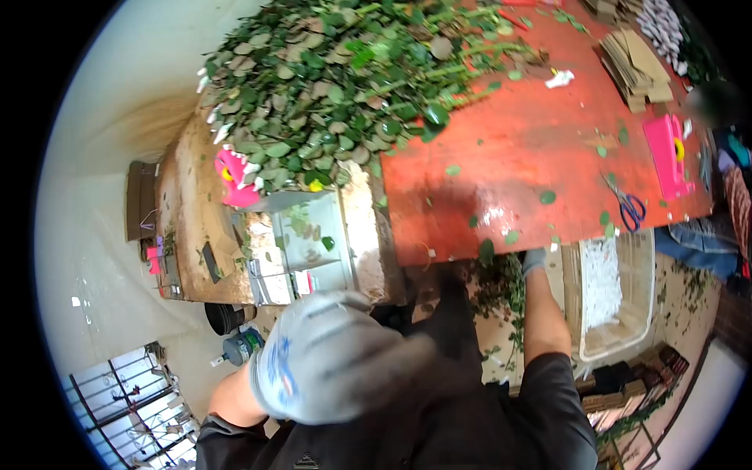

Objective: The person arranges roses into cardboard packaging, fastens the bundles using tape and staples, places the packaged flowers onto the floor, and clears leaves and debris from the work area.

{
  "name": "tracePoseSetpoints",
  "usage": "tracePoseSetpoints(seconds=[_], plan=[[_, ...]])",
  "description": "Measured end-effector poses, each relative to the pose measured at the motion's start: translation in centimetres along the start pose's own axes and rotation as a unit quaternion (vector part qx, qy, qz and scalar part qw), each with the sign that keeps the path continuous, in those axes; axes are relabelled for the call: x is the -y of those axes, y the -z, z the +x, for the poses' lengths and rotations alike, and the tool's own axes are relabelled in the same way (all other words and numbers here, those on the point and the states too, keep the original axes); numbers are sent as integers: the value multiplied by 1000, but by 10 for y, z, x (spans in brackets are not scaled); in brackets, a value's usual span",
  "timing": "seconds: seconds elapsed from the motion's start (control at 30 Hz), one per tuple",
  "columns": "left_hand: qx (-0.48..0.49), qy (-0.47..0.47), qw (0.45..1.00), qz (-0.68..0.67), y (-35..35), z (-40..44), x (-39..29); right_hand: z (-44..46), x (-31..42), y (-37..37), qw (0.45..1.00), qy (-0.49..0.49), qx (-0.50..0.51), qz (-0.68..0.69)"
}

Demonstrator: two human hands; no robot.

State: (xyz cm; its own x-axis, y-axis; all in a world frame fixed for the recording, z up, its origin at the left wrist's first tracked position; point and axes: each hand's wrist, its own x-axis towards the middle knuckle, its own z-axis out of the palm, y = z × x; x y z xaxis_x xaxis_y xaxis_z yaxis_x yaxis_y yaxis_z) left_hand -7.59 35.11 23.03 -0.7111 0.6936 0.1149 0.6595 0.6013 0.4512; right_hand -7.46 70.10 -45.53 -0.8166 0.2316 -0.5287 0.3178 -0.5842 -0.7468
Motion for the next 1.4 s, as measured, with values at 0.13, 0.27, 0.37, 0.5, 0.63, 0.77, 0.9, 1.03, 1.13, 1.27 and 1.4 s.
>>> tracePoseSetpoints(seconds=[0.13,0.27,0.37,0.5,0.63,0.77,0.9,1.03,1.13,1.27,1.4], plan=[[-14,142,989,44,23,-51,51,-68,60,-37,843,-90,-109,-519],[-103,260,958,71,36,-109,159,-138,20,-32,840,-27,-34,-540],[-98,300,939,138,43,-141,246,-184,-20,-17,775,-98,21,-624],[-60,257,935,236,29,-139,328,-237,-70,19,600,-68,195,-773],[35,268,924,269,5,-111,365,-316,-1,-75,865,-229,-53,-443],[113,285,908,286,-15,-91,389,-341,4,-114,904,-217,-106,-352],[199,267,912,238,-36,-83,406,-346,-40,-109,925,-109,-140,-335],[192,291,916,199,-48,-79,422,-372,-80,-110,944,-110,-161,-265],[174,263,931,183,-37,-79,432,-415,-69,-149,850,-36,-51,-522],[141,248,949,131,-36,-77,460,-439,-31,-187,842,-6,-15,-539],[59,249,965,63,1,-75,458,-389,-60,-131,877,-58,-143,-455]])
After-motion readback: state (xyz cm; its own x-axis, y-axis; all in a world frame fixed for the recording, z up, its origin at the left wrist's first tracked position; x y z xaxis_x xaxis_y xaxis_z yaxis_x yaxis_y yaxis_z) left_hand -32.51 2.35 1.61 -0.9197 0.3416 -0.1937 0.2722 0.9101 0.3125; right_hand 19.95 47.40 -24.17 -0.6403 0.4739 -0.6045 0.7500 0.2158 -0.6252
